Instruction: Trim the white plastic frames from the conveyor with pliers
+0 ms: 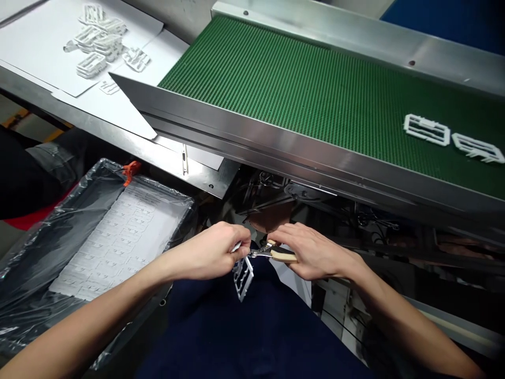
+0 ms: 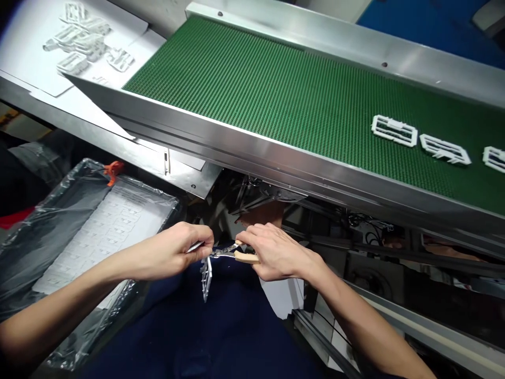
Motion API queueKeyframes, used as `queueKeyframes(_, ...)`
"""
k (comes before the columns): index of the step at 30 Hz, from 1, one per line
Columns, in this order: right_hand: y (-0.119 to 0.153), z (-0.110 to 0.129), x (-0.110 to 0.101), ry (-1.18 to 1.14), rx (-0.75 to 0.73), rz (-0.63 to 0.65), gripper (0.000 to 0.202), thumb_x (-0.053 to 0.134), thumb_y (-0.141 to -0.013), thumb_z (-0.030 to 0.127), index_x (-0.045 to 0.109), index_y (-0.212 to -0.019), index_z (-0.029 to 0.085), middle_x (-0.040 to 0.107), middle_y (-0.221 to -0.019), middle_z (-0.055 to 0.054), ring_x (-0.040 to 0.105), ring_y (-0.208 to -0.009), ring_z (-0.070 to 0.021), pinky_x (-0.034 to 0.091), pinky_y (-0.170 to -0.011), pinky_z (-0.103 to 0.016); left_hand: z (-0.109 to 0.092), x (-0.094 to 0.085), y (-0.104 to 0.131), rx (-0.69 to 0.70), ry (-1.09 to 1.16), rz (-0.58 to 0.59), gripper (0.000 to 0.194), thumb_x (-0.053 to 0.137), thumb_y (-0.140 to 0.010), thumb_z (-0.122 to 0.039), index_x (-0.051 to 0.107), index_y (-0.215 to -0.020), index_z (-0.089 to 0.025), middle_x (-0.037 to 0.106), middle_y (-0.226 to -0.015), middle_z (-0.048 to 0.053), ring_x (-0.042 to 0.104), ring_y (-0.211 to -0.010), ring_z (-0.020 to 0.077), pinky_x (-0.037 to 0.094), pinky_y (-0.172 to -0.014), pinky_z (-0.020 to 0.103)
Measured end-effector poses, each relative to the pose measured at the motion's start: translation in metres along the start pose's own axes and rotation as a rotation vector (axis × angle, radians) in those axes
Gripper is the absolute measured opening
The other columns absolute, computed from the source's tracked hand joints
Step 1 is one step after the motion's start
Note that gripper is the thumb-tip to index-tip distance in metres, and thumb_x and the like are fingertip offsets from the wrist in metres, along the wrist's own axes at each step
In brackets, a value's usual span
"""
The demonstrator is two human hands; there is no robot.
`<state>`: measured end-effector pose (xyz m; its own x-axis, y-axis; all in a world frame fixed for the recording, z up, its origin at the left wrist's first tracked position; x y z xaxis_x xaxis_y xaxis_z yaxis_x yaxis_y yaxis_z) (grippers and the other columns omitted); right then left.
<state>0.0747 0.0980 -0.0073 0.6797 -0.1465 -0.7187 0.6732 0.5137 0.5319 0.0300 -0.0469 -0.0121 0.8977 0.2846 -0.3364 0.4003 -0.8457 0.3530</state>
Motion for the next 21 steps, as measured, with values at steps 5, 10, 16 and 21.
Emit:
queueKeyframes(5,0.004,-0.002,-0.002,0.039,-0.004,-0.004,0.044,0.049,-0.07,0.016,0.051,-0.114,0.019,0.057,-0.099,-0.007,0.051,-0.09,-0.0207,0.037,-0.079,-0.034,0.001,0.001,-0.001,-0.002,0.024,0.049,0.014,0.045,-0.08,-0.016,0.045,-0.067,-0.019,0.043,-0.06,-0.006,0.037,-0.055,0.0108,0.029,-0.05,0.023)
queueKeyframes(10,0.007,-0.003,-0.005,0.077,-0.009,0.003,0.049,0.05,-0.068,0.015,0.05,-0.117,0.019,0.056,-0.099,-0.007,0.05,-0.09,-0.0209,0.036,-0.079,-0.034,0.001,0.001,-0.003,0.007,0.01,0.056,0.015,0.044,-0.079,-0.014,0.042,-0.065,-0.019,0.042,-0.06,-0.005,0.036,-0.055,0.0114,0.028,-0.05,0.024)
queueKeyframes(16,0.005,0.002,-0.009,0.115,-0.034,0.013,0.041,0.051,-0.07,0.015,0.052,-0.11,0.019,0.055,-0.093,-0.006,0.05,-0.085,-0.0198,0.034,-0.075,-0.033,-0.003,0.0,-0.004,0.024,-0.016,0.059,0.016,0.044,-0.079,-0.014,0.043,-0.064,-0.019,0.043,-0.059,-0.005,0.037,-0.054,0.0118,0.027,-0.049,0.024)
queueKeyframes(21,0.004,0.006,-0.016,0.158,-0.052,0.036,0.036,0.049,-0.07,0.015,0.053,-0.105,0.021,0.054,-0.086,-0.004,0.048,-0.078,-0.0182,0.033,-0.071,-0.032,-0.006,0.0,-0.006,0.052,-0.016,0.073,0.015,0.045,-0.078,-0.012,0.044,-0.064,-0.019,0.044,-0.058,-0.005,0.037,-0.053,0.0112,0.028,-0.049,0.023)
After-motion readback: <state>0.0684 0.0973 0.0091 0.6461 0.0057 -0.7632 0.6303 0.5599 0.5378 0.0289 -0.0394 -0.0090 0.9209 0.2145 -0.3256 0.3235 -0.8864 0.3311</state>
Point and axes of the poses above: each hand's wrist, its own y-axis away from the middle knuckle, its own x-axis out of the palm, z = x × y, the point moved 6 cm from there along -y, towards the middle knuckle
